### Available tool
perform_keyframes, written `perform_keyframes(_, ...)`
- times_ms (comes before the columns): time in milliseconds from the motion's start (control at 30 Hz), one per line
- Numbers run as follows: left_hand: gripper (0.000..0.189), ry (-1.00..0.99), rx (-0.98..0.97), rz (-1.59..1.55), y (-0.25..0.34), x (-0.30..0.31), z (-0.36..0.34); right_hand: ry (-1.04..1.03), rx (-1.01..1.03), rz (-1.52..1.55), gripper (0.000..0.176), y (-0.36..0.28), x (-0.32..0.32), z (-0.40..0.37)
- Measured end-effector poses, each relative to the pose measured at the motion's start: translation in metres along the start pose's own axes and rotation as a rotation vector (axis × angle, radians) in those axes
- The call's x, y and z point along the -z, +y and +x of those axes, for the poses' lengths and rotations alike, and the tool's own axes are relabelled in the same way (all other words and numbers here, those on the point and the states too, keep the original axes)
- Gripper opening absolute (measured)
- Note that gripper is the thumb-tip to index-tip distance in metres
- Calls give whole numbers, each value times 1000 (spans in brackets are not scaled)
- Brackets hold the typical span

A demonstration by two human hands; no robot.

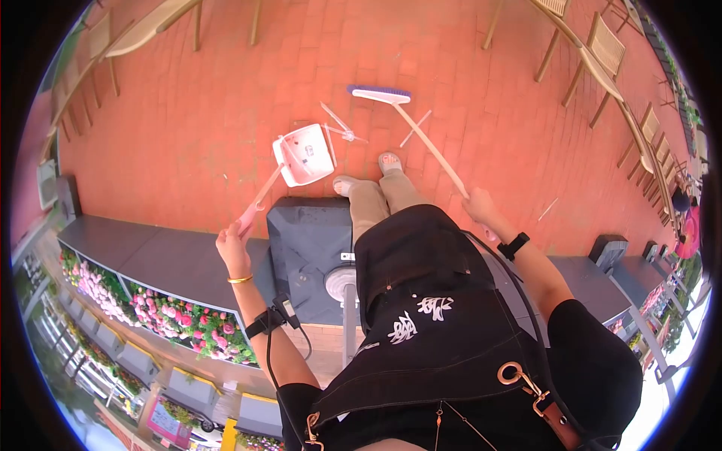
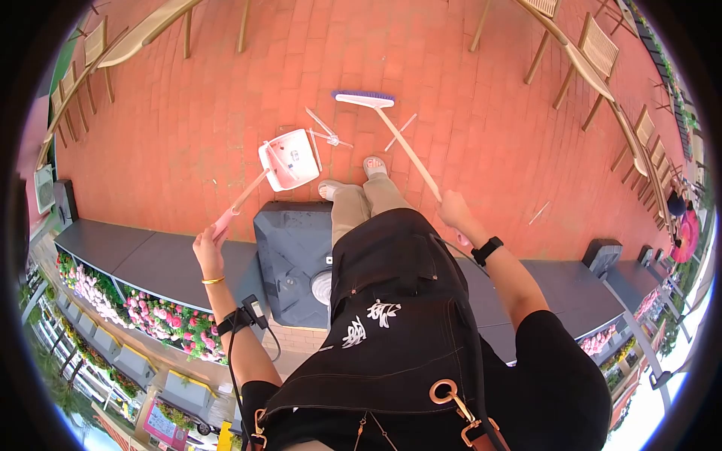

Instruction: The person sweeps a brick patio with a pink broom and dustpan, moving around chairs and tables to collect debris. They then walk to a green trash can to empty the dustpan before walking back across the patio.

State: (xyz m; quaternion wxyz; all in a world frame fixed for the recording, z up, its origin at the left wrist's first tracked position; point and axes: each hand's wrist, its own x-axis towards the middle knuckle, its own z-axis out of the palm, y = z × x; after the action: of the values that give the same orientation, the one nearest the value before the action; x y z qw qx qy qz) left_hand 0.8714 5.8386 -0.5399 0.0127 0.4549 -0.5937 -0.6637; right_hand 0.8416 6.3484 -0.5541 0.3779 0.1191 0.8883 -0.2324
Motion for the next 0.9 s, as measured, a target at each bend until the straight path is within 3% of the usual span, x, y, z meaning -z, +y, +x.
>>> perform_keyframes(100,19,26,5,-34,-13,-5,-2,63,63,-190,20,-28,-25,11)
perform_keyframes(167,17,93,5,-156,-17,-16,-9,-128,-93,-89,20,-56,-40,13)
perform_keyframes(300,17,80,14,-266,-26,-9,-22,-286,-47,28,22,-74,-44,-1)
perform_keyframes(367,17,103,23,-281,-21,-1,-34,-363,-55,339,25,-63,-41,3)
perform_keyframes(400,17,115,30,-292,-17,4,-41,-369,-56,334,25,-59,-41,5)
perform_keyframes(467,17,136,9,-293,-9,10,-53,-215,84,86,21,-53,-40,5)
perform_keyframes(567,16,171,-20,-283,1,20,-65,-110,57,54,20,-82,-24,-5)
perform_keyframes(767,17,171,-31,-198,-11,34,-54,-82,-109,40,27,-82,-29,22)
perform_keyframes(900,15,153,-32,-118,-25,21,-34,-137,-160,45,22,-104,-44,13)
